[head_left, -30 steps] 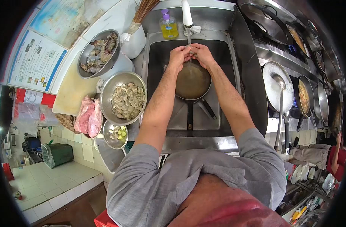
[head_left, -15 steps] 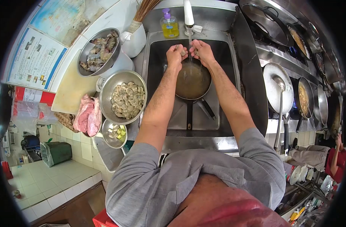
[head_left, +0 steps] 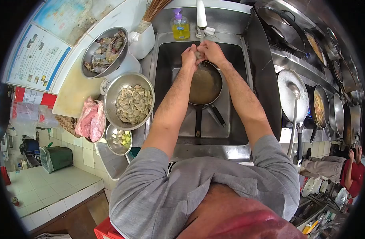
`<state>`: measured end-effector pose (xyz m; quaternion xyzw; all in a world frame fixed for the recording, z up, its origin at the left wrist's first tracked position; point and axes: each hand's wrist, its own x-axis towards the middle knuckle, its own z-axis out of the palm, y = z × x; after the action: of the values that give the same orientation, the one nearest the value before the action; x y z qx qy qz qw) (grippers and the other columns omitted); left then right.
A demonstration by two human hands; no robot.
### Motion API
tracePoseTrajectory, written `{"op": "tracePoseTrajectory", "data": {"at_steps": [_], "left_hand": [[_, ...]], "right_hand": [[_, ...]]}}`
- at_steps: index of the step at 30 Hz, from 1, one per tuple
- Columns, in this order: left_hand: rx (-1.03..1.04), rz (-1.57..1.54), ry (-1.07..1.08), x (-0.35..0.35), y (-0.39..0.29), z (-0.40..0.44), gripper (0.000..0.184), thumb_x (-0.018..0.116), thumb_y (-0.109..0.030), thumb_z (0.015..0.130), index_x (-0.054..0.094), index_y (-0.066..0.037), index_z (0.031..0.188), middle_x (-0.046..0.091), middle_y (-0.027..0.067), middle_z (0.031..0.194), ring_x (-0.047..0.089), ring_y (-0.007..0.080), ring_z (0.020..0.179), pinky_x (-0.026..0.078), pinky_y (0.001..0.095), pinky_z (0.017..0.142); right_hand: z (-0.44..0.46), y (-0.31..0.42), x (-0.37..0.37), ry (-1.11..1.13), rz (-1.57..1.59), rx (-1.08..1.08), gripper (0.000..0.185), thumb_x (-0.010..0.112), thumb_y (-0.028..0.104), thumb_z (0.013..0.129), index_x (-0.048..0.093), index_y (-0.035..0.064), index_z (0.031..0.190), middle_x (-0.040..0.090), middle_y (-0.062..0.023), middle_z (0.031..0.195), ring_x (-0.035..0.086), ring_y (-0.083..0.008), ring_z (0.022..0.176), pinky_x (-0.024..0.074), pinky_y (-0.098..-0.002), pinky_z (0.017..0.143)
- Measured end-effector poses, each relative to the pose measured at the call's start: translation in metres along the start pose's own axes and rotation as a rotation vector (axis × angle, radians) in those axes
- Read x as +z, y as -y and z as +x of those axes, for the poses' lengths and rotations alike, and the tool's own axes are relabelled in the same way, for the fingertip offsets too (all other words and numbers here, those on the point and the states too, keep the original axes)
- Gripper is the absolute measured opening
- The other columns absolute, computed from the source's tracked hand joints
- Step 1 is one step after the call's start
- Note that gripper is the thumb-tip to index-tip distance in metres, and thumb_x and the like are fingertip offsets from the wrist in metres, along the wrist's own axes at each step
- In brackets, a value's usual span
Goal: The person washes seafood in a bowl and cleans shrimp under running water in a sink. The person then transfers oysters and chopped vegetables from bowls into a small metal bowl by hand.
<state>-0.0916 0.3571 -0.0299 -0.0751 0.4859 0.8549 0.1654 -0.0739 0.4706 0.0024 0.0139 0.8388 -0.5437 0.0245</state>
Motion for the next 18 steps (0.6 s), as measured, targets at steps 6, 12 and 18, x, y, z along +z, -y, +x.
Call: {"op": "tracePoseTrajectory", "data": {"at_steps": [6, 12, 18], "left_hand": [[-0.134, -0.345, 0.085, 0.003, 0.007, 0.000, 0.019, 0.045, -0.021, 0.090, 0.052, -0.004, 0.091, 0.058, 0.0078, 0.083, 0.057, 0.0201, 0.072, 0.046, 0.0404, 0.074], [-0.011, -0.274, 0.153, -0.018, 0.019, 0.002, 0.014, 0.046, -0.017, 0.088, 0.052, -0.005, 0.093, 0.057, 0.0062, 0.080, 0.055, 0.0175, 0.070, 0.046, 0.0357, 0.069], [-0.004, -0.234, 0.256, -0.028, 0.010, -0.012, 0.021, 0.046, -0.023, 0.089, 0.052, -0.007, 0.101, 0.057, 0.0034, 0.085, 0.054, 0.0168, 0.076, 0.044, 0.0324, 0.074]], "right_hand": [[-0.009, 0.001, -0.002, -0.050, -0.418, -0.369, 0.019, 0.056, 0.005, 0.071, 0.054, 0.0018, 0.090, 0.060, -0.0165, 0.085, 0.058, -0.0302, 0.083, 0.0460, -0.0349, 0.072], [-0.015, 0.011, 0.003, -0.066, -0.143, -0.180, 0.015, 0.052, 0.003, 0.077, 0.052, -0.0004, 0.091, 0.060, -0.0116, 0.076, 0.058, -0.0198, 0.069, 0.0477, -0.0298, 0.062], [-0.014, 0.002, 0.018, -0.043, -0.003, -0.051, 0.007, 0.052, 0.005, 0.082, 0.054, -0.0004, 0.086, 0.058, -0.0061, 0.069, 0.054, -0.0096, 0.058, 0.0435, -0.0245, 0.051]]}}
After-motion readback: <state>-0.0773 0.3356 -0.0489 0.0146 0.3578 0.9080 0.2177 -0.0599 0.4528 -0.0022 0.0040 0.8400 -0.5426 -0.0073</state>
